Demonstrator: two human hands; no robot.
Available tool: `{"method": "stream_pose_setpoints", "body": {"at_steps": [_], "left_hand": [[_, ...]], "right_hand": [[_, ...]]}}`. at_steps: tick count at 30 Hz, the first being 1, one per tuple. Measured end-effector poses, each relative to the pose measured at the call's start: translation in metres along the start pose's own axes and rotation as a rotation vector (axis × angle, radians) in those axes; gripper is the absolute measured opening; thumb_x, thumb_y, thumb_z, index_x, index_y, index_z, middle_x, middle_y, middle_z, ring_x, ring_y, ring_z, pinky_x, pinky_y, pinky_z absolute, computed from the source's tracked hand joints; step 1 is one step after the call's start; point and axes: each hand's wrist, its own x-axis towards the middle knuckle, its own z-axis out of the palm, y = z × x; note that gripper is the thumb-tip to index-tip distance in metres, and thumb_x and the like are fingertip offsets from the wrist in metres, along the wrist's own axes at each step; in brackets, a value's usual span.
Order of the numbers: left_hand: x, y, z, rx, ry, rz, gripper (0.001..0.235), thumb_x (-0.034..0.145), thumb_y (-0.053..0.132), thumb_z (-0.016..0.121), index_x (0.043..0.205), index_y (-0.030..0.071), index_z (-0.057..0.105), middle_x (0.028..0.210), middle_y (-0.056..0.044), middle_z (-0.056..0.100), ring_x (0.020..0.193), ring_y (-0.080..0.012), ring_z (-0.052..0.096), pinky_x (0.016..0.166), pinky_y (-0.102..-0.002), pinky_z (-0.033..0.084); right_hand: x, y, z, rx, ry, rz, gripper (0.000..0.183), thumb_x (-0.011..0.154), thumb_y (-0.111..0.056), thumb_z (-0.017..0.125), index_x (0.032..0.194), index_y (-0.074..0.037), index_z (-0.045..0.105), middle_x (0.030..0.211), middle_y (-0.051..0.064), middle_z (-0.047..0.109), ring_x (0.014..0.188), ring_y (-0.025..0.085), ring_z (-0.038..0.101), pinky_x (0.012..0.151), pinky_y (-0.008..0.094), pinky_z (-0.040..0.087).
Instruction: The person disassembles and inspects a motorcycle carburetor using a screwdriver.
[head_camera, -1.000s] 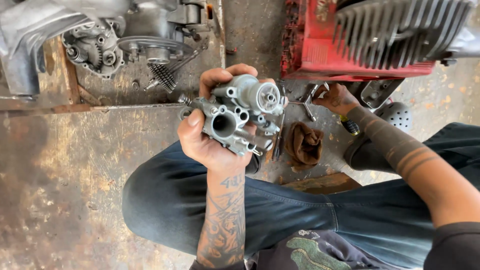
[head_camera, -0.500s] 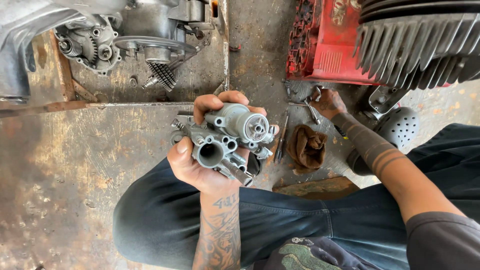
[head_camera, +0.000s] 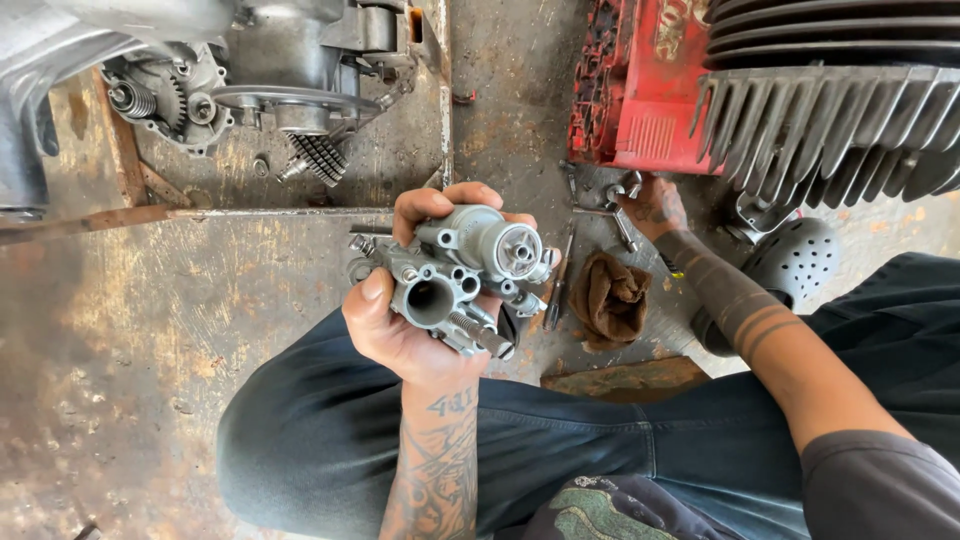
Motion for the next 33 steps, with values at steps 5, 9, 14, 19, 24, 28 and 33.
{"method": "stream_pose_setpoints", "body": {"at_steps": [5,9,14,19,24,28,33], "left_hand": [[0.006,-0.005,0.01,0.093,-0.011,0.085,0.052,0.096,0.037,0.064,0.134,0.001,0.057,0.139,-0.024,0.056,0.125,-0.0412,0.063,0.104,-0.048,0.051],[0.007,-0.014,0.011,0.019,-0.013,0.043,0.053,0.098,0.037,0.063,0.137,0.002,0.055,0.142,-0.024,0.054,0.129,-0.0416,0.061,0.107,-0.049,0.052],[0.01,-0.025,0.025,0.138,-0.054,0.049,0.049,0.096,0.037,0.06,0.132,0.003,0.056,0.138,-0.024,0.056,0.123,-0.0378,0.061,0.105,-0.047,0.049],[0.008,-0.028,0.03,0.133,-0.15,0.028,0.048,0.096,0.035,0.064,0.13,0.002,0.056,0.137,-0.023,0.056,0.124,-0.0407,0.061,0.104,-0.048,0.049],[0.006,-0.023,0.032,0.095,-0.223,0.008,0.047,0.094,0.035,0.065,0.129,0.003,0.057,0.135,-0.022,0.056,0.124,-0.0412,0.062,0.103,-0.048,0.051],[0.003,-0.019,0.032,0.117,-0.245,0.029,0.047,0.093,0.034,0.063,0.126,0.002,0.056,0.133,-0.023,0.056,0.121,-0.0405,0.062,0.102,-0.05,0.051],[0.007,-0.016,0.036,0.153,-0.254,0.069,0.049,0.09,0.034,0.065,0.122,-0.001,0.055,0.128,-0.025,0.057,0.115,-0.0391,0.065,0.097,-0.046,0.053]], "right_hand": [[-0.011,0.07,0.003,0.247,-0.335,0.19,0.02,0.085,-0.015,0.084,0.089,0.002,0.075,0.073,0.009,0.072,0.057,0.015,0.054,0.054,0.029,0.046],[-0.052,-0.003,-0.088,0.238,-0.587,0.555,0.062,0.087,-0.038,0.073,0.134,-0.001,0.057,0.113,0.013,0.07,0.088,0.023,0.064,0.075,0.032,0.051],[-0.071,-0.018,-0.161,0.081,-0.867,0.431,0.047,0.1,-0.041,0.051,0.103,-0.007,0.084,0.057,0.003,0.043,0.055,0.017,0.043,0.063,0.03,0.038],[-0.143,-0.07,-0.281,0.292,-0.784,0.546,0.042,0.098,-0.034,0.057,0.119,-0.004,0.076,0.076,0.013,0.065,0.058,0.022,0.054,0.048,0.033,0.041],[-0.187,-0.117,-0.334,0.274,-0.474,0.546,0.032,0.098,-0.016,0.065,0.107,0.008,0.085,0.09,0.017,0.08,0.084,0.026,0.071,0.078,0.037,0.055],[-0.194,-0.088,-0.321,0.534,-0.468,0.419,0.029,0.105,-0.011,0.058,0.096,0.01,0.075,0.075,0.017,0.064,0.065,0.025,0.052,0.058,0.036,0.039],[-0.192,-0.14,-0.334,0.461,-0.617,0.421,0.044,0.1,-0.018,0.062,0.093,0.015,0.091,0.063,0.019,0.065,0.056,0.026,0.057,0.052,0.036,0.046]]}}
